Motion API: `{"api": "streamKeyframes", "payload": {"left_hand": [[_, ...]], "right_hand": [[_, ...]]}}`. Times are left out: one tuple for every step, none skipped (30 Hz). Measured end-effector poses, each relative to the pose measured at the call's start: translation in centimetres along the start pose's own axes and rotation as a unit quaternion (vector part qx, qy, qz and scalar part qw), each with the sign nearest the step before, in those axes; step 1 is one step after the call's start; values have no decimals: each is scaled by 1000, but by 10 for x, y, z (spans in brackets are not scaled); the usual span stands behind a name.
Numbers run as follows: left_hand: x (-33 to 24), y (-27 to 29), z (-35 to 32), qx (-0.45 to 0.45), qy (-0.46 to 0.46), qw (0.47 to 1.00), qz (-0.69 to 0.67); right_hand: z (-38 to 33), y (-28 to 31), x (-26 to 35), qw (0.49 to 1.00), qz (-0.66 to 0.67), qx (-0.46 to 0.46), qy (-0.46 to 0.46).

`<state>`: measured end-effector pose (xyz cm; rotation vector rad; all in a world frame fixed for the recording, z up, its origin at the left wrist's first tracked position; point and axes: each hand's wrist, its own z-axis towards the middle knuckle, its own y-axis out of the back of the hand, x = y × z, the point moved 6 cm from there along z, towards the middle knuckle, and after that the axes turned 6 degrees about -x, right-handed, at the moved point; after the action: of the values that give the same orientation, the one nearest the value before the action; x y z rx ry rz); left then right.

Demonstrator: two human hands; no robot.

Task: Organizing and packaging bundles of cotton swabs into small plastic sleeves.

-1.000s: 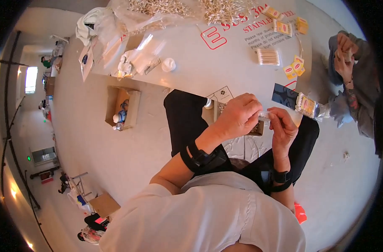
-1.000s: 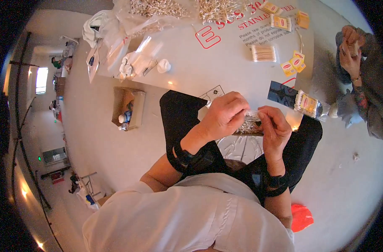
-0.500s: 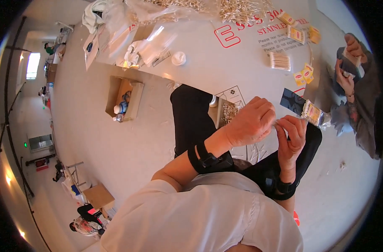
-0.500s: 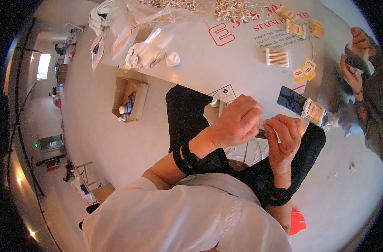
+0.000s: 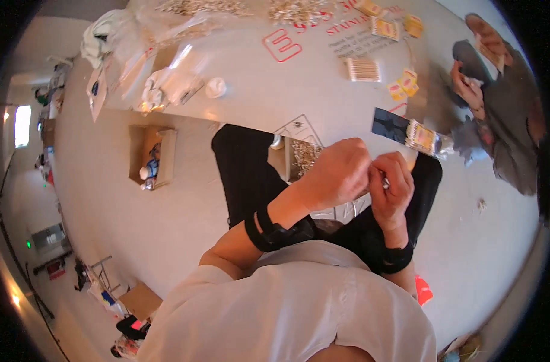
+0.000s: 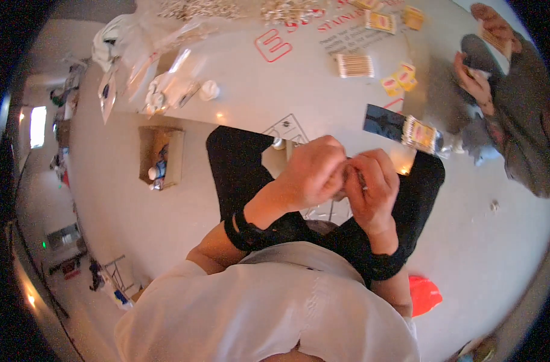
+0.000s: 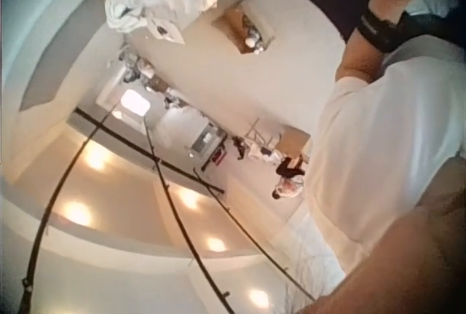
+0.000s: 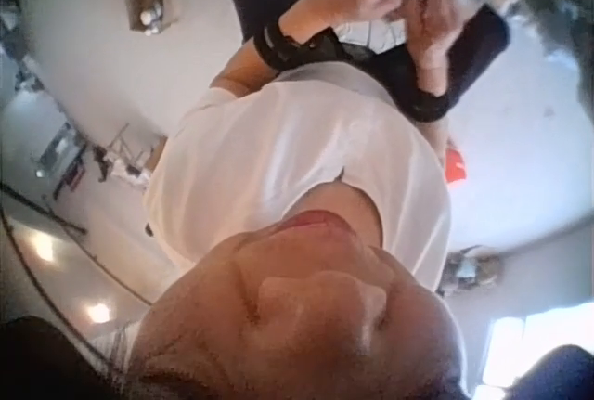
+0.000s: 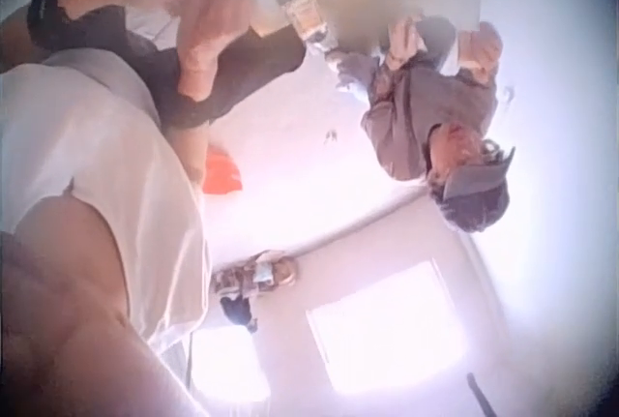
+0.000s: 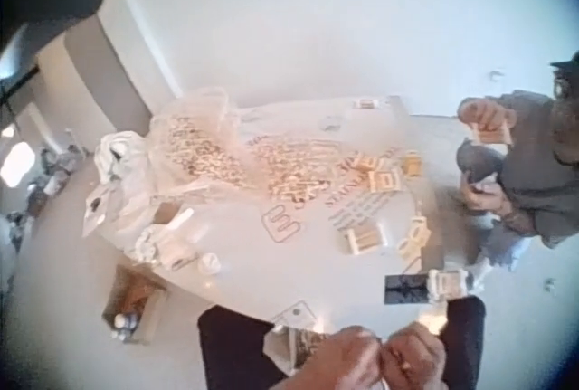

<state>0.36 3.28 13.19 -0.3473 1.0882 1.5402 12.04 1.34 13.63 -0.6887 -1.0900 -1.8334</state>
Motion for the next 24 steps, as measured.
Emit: {"api": "streamKeyframes", "payload": {"left_hand": [[7,0,-3,-16,47,998,-25],[8,0,-2,-10,48,998,-38],[12,4,-1,-25,81,995,-44],[16,7,0,-39,115,991,-48],[15,7,4,-32,118,990,-62],[16,9,8,-25,110,992,-51],[15,8,10,-19,101,994,-39],[15,8,12,-13,104,994,-45],[14,7,13,1,92,995,-30],[13,3,14,15,79,997,-15],[14,3,15,6,73,997,-8],[15,0,14,10,76,997,-10],[15,0,13,-12,80,996,-29],[16,0,12,-33,83,995,-49],[17,-2,12,-37,88,994,-49],[16,-1,10,-33,89,994,-51],[17,2,9,-34,91,995,-23],[18,5,9,-34,92,995,6],[17,6,8,-31,91,995,4],[18,7,8,-35,99,994,-6],[18,7,8,-39,107,993,-15],[18,7,7,-37,105,994,-17],[18,5,6,-41,105,993,-28],[19,4,5,-45,106,993,-40]], "right_hand": [[0,-3,-6,999,16,15,-41],[0,-7,-12,995,33,29,-85],[1,-9,-15,990,73,37,-118],[2,-10,-18,981,113,43,-152],[4,-9,-19,973,141,33,-178],[4,-10,-20,966,165,31,-198],[4,-9,-21,972,152,20,-178],[6,-8,-20,978,137,8,-157],[6,-7,-23,977,134,6,-164],[8,-6,-24,980,110,13,-163],[9,-6,-24,983,89,23,-161],[10,-6,-26,982,89,22,-166],[9,-7,-28,976,109,30,-185],[8,-8,-31,970,128,36,-203],[8,-8,-31,967,139,33,-211],[6,-6,-33,967,138,30,-214],[5,-3,-34,970,127,29,-205],[3,0,-35,973,116,28,-196],[1,3,-37,973,115,25,-197],[-3,6,-39,967,130,21,-218],[-6,10,-41,960,144,16,-239],[-7,12,-43,960,143,13,-239],[-10,14,-47,949,166,6,-267],[-14,17,-52,937,189,-1,-294]]}}
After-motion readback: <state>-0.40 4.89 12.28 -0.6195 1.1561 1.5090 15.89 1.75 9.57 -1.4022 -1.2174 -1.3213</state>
